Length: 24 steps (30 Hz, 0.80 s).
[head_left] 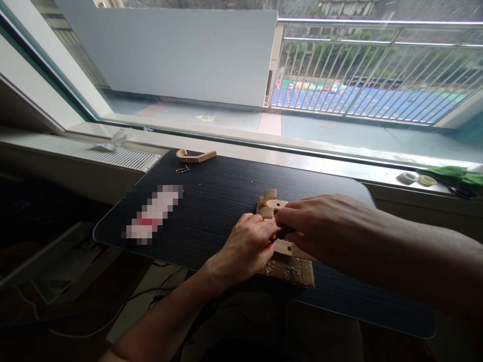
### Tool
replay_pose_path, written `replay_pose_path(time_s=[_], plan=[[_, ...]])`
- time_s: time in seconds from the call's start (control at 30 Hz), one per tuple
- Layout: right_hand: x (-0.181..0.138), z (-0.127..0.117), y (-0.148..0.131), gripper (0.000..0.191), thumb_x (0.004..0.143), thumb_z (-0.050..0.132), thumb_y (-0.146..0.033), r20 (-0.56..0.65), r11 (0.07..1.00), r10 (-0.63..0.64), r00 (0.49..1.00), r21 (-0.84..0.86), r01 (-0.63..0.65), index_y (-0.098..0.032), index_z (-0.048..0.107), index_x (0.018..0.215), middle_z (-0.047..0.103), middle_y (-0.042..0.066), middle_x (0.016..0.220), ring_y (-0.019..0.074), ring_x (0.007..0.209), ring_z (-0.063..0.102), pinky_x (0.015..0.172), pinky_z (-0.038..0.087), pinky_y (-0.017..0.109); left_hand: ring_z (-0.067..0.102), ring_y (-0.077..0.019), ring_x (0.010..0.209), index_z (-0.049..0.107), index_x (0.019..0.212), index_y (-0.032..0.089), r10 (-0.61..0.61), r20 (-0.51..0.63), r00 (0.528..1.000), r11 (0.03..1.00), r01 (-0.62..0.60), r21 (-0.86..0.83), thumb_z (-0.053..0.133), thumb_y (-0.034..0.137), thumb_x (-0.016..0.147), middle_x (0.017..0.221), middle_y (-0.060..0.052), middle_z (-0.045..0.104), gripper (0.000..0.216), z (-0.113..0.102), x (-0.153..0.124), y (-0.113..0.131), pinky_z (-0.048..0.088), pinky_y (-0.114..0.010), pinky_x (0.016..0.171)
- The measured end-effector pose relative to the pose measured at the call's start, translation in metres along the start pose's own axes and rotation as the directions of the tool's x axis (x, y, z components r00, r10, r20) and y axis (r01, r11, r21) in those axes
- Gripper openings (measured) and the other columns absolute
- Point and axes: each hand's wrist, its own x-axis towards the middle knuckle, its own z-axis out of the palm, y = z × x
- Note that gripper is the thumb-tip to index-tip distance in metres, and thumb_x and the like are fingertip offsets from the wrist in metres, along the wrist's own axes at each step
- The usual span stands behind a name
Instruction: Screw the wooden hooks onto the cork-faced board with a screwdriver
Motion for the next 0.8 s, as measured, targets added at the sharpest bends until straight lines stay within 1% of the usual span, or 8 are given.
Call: replay_pose_path(time_s=[0.1, 0.17, 0.23, 0.37, 0.43, 0.53, 0.63, 0.8], plan=[[0.004, -0.005, -0.007, 0.013, 0.075, 0.051, -0.009, 0.041, 0.997, 0.070, 0.997, -0.032, -0.069, -0.019, 0.058, 0.080, 0.063, 0.000, 0.072, 0.0111, 0.055, 0.054, 0.047, 0.024, 0.024, 0.056, -0.0174, 0.081, 0.057, 0.080, 0.018, -0.007, 0.007, 1.000, 1.000, 0.007, -0.001, 0.057, 0.011, 0.076, 0.080, -0.001, 0.064, 0.008, -0.001, 0.000, 0.001, 0.040, -0.031, 0.077], [0.005, -0.006, -0.009, 0.011, 0.075, 0.051, -0.010, 0.056, 0.994, 0.095, 0.994, -0.052, -0.092, -0.019, 0.058, 0.078, 0.063, 0.000, 0.070, 0.0119, 0.054, 0.055, 0.047, 0.024, 0.025, 0.057, -0.0174, 0.080, 0.058, 0.081, 0.019, -0.007, 0.010, 1.000, 1.000, 0.007, -0.001, 0.058, 0.011, 0.076, 0.079, -0.001, 0.064, 0.009, -0.001, 0.000, 0.001, 0.040, -0.031, 0.077], [0.004, -0.005, -0.008, 0.011, 0.074, 0.053, -0.011, 0.039, 0.997, 0.070, 0.997, -0.042, -0.068, -0.020, 0.058, 0.079, 0.064, 0.000, 0.073, 0.0125, 0.058, 0.057, 0.048, 0.025, 0.024, 0.057, -0.0177, 0.081, 0.058, 0.082, 0.019, -0.005, 0.006, 1.000, 1.000, 0.005, 0.008, 0.058, 0.012, 0.076, 0.081, -0.001, 0.064, 0.010, -0.001, 0.000, 0.001, 0.040, -0.031, 0.077], [0.000, 0.000, -0.001, 0.017, 0.075, 0.054, -0.011, -0.059, 1.000, -0.030, 0.998, -0.003, 0.030, -0.022, 0.059, 0.087, 0.066, 0.002, 0.084, 0.0124, 0.067, 0.059, 0.053, 0.030, 0.022, 0.058, -0.0191, 0.086, 0.057, 0.082, 0.018, 0.012, -0.017, 1.000, 0.999, -0.011, 0.031, 0.057, 0.013, 0.077, 0.085, -0.003, 0.065, 0.007, 0.003, -0.001, -0.002, 0.041, -0.031, 0.079], [-0.001, 0.003, 0.002, 0.015, 0.077, 0.052, -0.012, -0.059, 0.999, -0.046, 0.997, 0.018, 0.047, -0.021, 0.059, 0.086, 0.065, 0.002, 0.085, 0.0120, 0.068, 0.058, 0.055, 0.031, 0.022, 0.058, -0.0193, 0.088, 0.057, 0.082, 0.018, 0.020, -0.024, 1.000, 0.999, -0.019, 0.030, 0.058, 0.013, 0.077, 0.085, -0.004, 0.065, 0.008, 0.004, -0.002, -0.003, 0.041, -0.031, 0.080], [-0.002, 0.005, 0.004, 0.014, 0.077, 0.050, -0.010, -0.034, 0.997, -0.040, 0.999, 0.065, 0.043, -0.022, 0.057, 0.082, 0.064, 0.000, 0.080, 0.0111, 0.065, 0.057, 0.054, 0.032, 0.022, 0.058, -0.0186, 0.086, 0.057, 0.081, 0.018, 0.015, -0.013, 1.000, 1.000, -0.015, 0.010, 0.058, 0.012, 0.076, 0.084, -0.003, 0.065, 0.008, 0.004, -0.002, -0.003, 0.040, -0.031, 0.080], [-0.003, 0.006, 0.002, 0.013, 0.077, 0.049, -0.010, -0.029, 0.997, 0.004, 1.000, 0.074, -0.002, -0.021, 0.055, 0.081, 0.063, -0.001, 0.075, 0.0110, 0.061, 0.056, 0.052, 0.031, 0.022, 0.057, -0.0178, 0.083, 0.056, 0.078, 0.018, 0.001, 0.001, 1.000, 1.000, 0.000, -0.008, 0.058, 0.012, 0.076, 0.081, -0.002, 0.064, 0.007, 0.003, -0.001, -0.001, 0.040, -0.031, 0.079], [-0.002, 0.000, -0.006, 0.009, 0.078, 0.048, -0.012, 0.031, 0.993, 0.120, 0.992, -0.003, -0.120, -0.017, 0.052, 0.085, 0.059, -0.001, 0.065, 0.0115, 0.051, 0.053, 0.045, 0.025, 0.024, 0.055, -0.0174, 0.081, 0.056, 0.078, 0.018, -0.033, 0.027, 0.999, 0.999, 0.033, -0.008, 0.056, 0.010, 0.075, 0.079, -0.002, 0.062, 0.009, -0.001, 0.001, 0.003, 0.040, -0.031, 0.078]])
